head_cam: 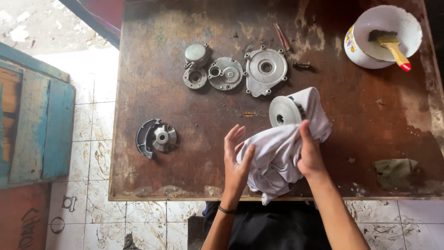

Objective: The person cleans a circular metal mechanical part with a white cloth on a wooden workbench. They wipe the part thoroughly, turning it over to clean different sides and crevices. Other disassembled metal components are visible on the table.

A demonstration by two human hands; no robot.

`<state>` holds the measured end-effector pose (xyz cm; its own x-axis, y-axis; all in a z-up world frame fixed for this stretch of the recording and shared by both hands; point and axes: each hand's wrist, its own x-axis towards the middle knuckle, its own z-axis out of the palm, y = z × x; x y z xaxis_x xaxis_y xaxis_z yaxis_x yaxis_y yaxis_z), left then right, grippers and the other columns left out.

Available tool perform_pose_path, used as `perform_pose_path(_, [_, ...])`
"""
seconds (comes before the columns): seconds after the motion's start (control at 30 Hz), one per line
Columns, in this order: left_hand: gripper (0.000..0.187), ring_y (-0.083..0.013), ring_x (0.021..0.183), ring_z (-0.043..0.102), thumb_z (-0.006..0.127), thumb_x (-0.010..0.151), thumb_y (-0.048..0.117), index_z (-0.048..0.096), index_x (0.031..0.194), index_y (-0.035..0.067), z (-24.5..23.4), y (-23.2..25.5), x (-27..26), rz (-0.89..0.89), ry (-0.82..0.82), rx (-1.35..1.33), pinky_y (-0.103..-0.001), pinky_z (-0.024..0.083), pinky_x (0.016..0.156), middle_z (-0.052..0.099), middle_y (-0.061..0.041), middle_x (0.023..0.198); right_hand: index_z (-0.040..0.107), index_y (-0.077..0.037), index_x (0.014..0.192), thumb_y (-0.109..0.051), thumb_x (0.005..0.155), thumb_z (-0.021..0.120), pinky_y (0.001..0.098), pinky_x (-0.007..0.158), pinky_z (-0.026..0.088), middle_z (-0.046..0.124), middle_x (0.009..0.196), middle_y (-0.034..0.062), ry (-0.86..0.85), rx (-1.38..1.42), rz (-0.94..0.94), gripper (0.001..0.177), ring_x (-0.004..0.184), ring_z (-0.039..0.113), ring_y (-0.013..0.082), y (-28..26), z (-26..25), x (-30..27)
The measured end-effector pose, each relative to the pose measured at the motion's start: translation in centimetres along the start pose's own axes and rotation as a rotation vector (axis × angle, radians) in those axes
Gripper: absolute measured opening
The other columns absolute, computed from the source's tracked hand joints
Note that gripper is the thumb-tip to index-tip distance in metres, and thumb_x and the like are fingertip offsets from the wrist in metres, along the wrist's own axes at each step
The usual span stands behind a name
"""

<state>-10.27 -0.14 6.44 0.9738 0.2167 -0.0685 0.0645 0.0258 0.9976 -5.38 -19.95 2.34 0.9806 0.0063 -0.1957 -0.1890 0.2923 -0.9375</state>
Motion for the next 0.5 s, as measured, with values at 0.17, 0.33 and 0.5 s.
perform_pose_path(0.17, [0.101,-0.0299,0.15,0.043,0.083,0.082,0.036,0.028,0.162,0.008,4.8,5.7,1.9,0.073,-0.18,-0.029,-0.046,0.036,0.122,0.045,-0.016,0.159,0.045,-0.001,0.148,-0.073,0.091,0.05,0.0454,0.107,0.049,0.058,0.14,0.016,0.076,0.478,0.163,0.093,0.127,0.06,0.029,1.1,0.1,-3.4])
perform_pose_path(0.33, [0.107,-0.029,0.141,0.056,0.092,0.074,0.038,0.039,0.161,0.006,6.2,8.3,2.7,0.199,-0.172,0.052,-0.041,0.045,0.123,0.055,-0.014,0.148,0.043,-0.004,0.15,-0.065,0.101,0.04,0.0432,0.111,0.046,0.055,0.145,0.012,0.095,0.548,0.117,0.078,0.131,0.057,0.0247,2.7,-0.7,-3.6])
perform_pose_path(0.5, [0.11,-0.0277,0.139,0.057,0.096,0.065,0.041,0.045,0.156,0.005,4.8,8.8,1.8,0.373,-0.251,0.134,-0.038,0.045,0.121,0.057,-0.013,0.144,0.042,-0.005,0.15,-0.055,0.104,0.035,0.0433,0.107,0.048,0.057,0.145,0.0129,0.034,0.388,0.287,0.069,0.13,0.058,0.0259,0.1,-1.6,-4.3])
